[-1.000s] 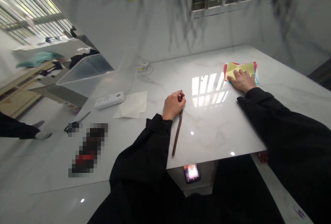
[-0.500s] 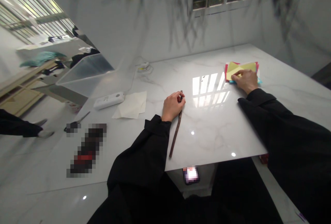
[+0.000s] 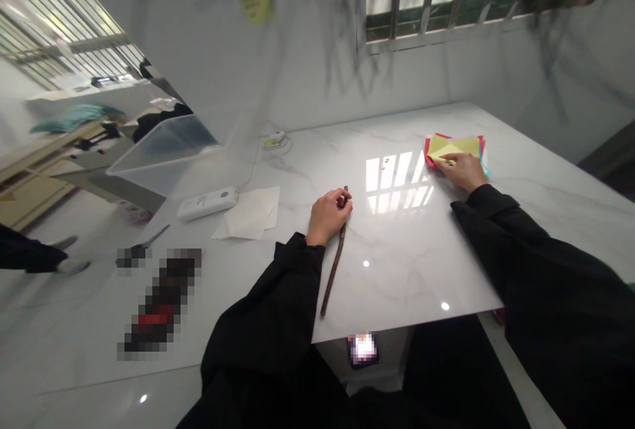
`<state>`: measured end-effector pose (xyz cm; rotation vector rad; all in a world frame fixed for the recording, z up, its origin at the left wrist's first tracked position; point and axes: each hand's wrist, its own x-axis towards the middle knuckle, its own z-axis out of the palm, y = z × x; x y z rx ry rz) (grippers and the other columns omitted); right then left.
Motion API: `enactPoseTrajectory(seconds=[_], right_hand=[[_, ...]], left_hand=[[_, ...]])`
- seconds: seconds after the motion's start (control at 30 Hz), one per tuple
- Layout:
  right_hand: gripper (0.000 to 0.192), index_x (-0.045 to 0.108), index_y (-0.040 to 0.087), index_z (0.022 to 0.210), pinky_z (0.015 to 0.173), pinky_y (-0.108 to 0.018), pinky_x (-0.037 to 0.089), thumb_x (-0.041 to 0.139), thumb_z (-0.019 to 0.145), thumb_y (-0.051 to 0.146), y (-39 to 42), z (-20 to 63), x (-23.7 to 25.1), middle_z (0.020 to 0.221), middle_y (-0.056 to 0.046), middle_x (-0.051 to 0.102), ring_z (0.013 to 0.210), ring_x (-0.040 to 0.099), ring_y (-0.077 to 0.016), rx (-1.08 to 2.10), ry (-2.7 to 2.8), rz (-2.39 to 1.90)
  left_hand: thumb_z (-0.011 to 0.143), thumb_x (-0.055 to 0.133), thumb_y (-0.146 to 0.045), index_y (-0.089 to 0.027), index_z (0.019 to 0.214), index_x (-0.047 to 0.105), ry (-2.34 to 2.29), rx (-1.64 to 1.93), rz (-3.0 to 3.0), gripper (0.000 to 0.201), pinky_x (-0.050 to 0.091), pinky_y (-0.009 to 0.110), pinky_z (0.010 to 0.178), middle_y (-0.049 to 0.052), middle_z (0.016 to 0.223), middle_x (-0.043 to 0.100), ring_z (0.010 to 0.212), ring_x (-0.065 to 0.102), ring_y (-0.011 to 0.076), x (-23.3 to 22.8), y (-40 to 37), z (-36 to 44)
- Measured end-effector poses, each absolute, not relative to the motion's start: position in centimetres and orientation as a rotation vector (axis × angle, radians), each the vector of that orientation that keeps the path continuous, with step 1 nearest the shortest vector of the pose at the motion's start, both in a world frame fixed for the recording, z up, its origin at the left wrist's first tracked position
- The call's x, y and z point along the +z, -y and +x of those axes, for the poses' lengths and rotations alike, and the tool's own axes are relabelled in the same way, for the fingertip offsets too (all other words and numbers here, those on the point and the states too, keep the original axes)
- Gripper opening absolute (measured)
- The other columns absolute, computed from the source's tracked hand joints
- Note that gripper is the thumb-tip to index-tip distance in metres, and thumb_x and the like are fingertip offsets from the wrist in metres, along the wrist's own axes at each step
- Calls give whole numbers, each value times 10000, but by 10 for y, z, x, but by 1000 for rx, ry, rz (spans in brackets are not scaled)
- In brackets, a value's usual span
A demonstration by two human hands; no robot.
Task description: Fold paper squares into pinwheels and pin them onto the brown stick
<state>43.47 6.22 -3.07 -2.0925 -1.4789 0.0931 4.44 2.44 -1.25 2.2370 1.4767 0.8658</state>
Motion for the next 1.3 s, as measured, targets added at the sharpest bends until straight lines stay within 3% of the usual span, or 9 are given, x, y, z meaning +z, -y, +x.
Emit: enactPoseTrajectory(seconds=[0.27, 0.43, 0.67, 0.8, 1.0, 1.2, 1.3], right_hand=[[467, 820, 133, 1133, 973, -431, 524, 505, 958, 430, -57, 423, -41, 1198, -191, 781, 1104, 712, -359, 56, 1381, -2080], [411, 821, 136, 1111, 986, -425, 514, 596, 876, 387, -53, 413, -40, 1135, -189, 796, 1059, 716, -354, 28, 1400, -2030], [501, 822, 151, 991, 849, -407, 513, 615, 885, 595, -50, 408, -37, 972, -190, 798, 922, 706, -341, 20, 1341, -2048], [494, 824, 151, 930, 791, -376, 485, 517, 942, 539, -51, 406, -34, 974, -191, 794, 912, 688, -319, 51, 1338, -2085], [420, 835, 160, 961, 790, -370, 489, 505, 918, 416, -50, 406, -28, 984, -146, 802, 923, 691, -316, 163, 1242, -2124], [258, 763, 232, 770, 766, -407, 494, 602, 827, 426, -40, 408, -22, 749, -107, 742, 836, 661, -312, 126, 1093, -1849], [188, 718, 270, 764, 882, -451, 495, 623, 828, 419, -32, 403, -13, 815, -101, 737, 907, 633, -303, 30, 1113, -1682]], left_hand=[[879, 647, -229, -239, 951, 721, -1468, 875, 2175, 104, 454, 321, 760, 12, 818, 680, 759, 623, 196, -10, -21, 43], [878, 633, -236, -246, 937, 725, -1437, 906, 2150, 110, 442, 326, 747, 9, 804, 665, 734, 607, 194, -11, -23, 39], [800, 697, -317, -237, 944, 748, -1300, 1080, 1770, 172, 395, 276, 638, -24, 747, 611, 614, 486, 137, -12, -31, 28], [778, 719, -370, -198, 931, 731, -1183, 1250, 1497, 231, 355, 263, 603, -15, 743, 579, 627, 467, 126, -13, -31, 19], [761, 721, -410, -187, 937, 709, -1120, 1342, 1325, 285, 308, 261, 585, -43, 652, 498, 596, 399, 113, -14, -28, 9], [744, 727, -430, -182, 934, 713, -1143, 1304, 1351, 312, 317, 264, 588, -36, 666, 510, 604, 402, 112, -14, -28, 11], [748, 729, -418, -182, 957, 708, -1122, 1317, 1330, 316, 333, 263, 591, -39, 674, 519, 606, 412, 109, -16, -28, 12]])
